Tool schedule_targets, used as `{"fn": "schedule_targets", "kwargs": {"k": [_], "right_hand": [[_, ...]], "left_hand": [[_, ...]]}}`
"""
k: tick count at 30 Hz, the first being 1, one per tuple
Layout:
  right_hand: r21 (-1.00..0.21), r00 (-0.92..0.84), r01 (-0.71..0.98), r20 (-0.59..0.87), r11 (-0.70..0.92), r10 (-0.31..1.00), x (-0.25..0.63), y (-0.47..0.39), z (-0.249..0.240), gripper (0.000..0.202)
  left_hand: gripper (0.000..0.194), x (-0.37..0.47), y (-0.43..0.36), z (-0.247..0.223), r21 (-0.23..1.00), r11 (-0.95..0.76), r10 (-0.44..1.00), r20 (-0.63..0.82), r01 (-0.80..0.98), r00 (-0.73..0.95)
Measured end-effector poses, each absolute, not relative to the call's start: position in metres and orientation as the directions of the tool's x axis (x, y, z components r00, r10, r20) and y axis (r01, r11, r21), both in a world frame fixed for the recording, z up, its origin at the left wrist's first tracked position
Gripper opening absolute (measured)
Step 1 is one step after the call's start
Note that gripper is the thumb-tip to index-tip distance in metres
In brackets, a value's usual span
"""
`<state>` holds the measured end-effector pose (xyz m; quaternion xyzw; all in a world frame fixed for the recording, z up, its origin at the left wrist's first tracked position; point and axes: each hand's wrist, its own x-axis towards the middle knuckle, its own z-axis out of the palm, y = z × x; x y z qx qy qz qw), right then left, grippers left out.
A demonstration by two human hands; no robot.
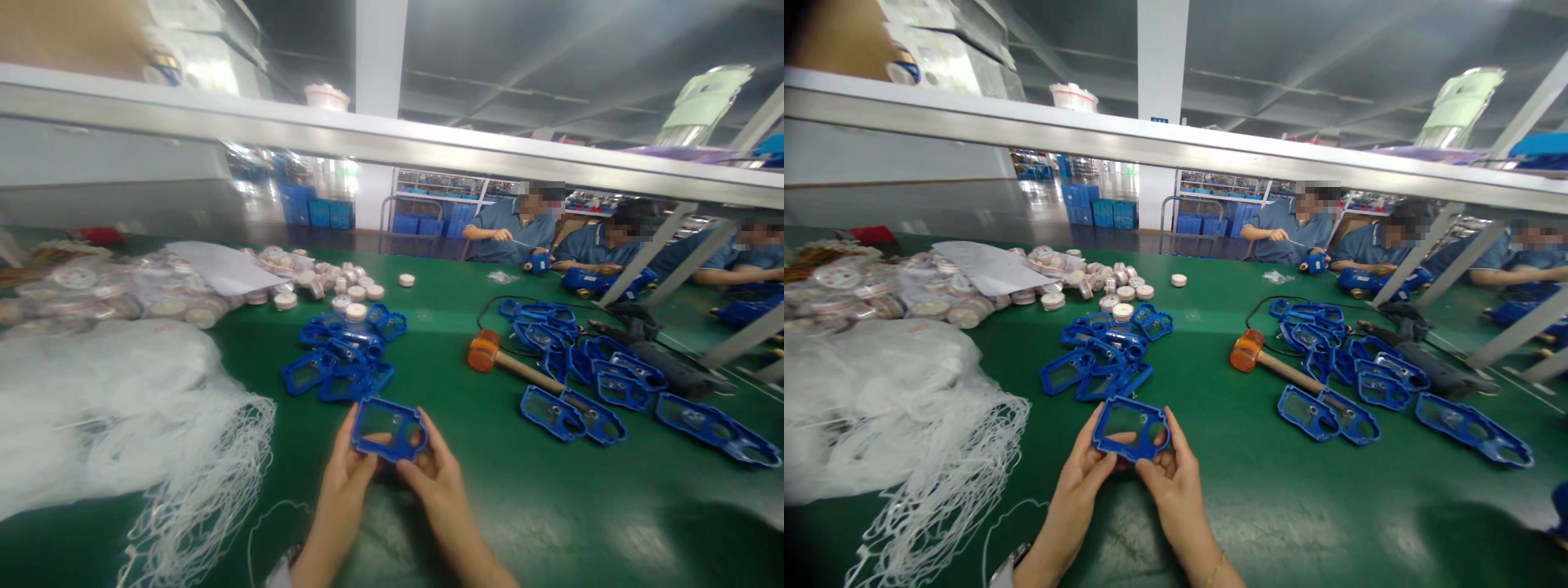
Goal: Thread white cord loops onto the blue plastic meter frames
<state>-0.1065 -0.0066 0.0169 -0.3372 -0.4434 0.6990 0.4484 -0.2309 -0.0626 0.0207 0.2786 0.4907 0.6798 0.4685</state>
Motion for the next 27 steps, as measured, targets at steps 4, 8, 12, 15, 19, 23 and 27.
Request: {"fn": "schedule_targets", "kwargs": {"k": [4, 8, 12, 15, 19, 23, 27], "right_hand": [[-0.915, -0.392, -0.33, -0.089, -0.231, 0.916, -0.098, 0.0, 0.013, 0.061], [-0.889, -0.41, -0.367, -0.109, -0.273, 0.906, -0.095, 0.003, 0.011, 0.052], [-0.875, -0.397, -0.401, -0.101, -0.272, 0.912, -0.094, 0.006, 0.012, 0.047], [-0.878, -0.394, -0.397, -0.101, -0.269, 0.913, -0.091, 0.009, 0.011, 0.047], [-0.884, -0.398, -0.382, -0.106, -0.27, 0.911, -0.088, 0.011, 0.008, 0.045], [-0.889, -0.389, -0.363, -0.127, -0.279, 0.913, -0.088, 0.012, 0.008, 0.039], [-0.912, -0.361, -0.312, -0.147, -0.267, 0.921, -0.088, 0.014, 0.009, 0.038]], "left_hand": [[0.066, -0.238, -0.061, 0.026, 0.93, -0.051, 0.886, -0.125, -0.363, -0.446], [0.065, -0.24, -0.059, 0.027, 0.905, -0.015, 0.881, -0.19, -0.426, -0.434], [0.063, -0.239, -0.06, 0.027, 0.904, 0.015, 0.886, -0.211, -0.428, -0.414], [0.061, -0.239, -0.061, 0.028, 0.913, 0.039, 0.901, -0.207, -0.406, -0.381], [0.057, -0.246, -0.06, 0.022, 0.933, 0.088, 0.926, -0.206, -0.348, -0.317], [0.049, -0.259, -0.058, 0.012, 0.965, 0.131, 0.932, -0.197, -0.226, -0.304], [0.051, -0.268, -0.06, 0.011, 0.972, 0.162, 0.955, -0.198, -0.167, -0.221]]}}
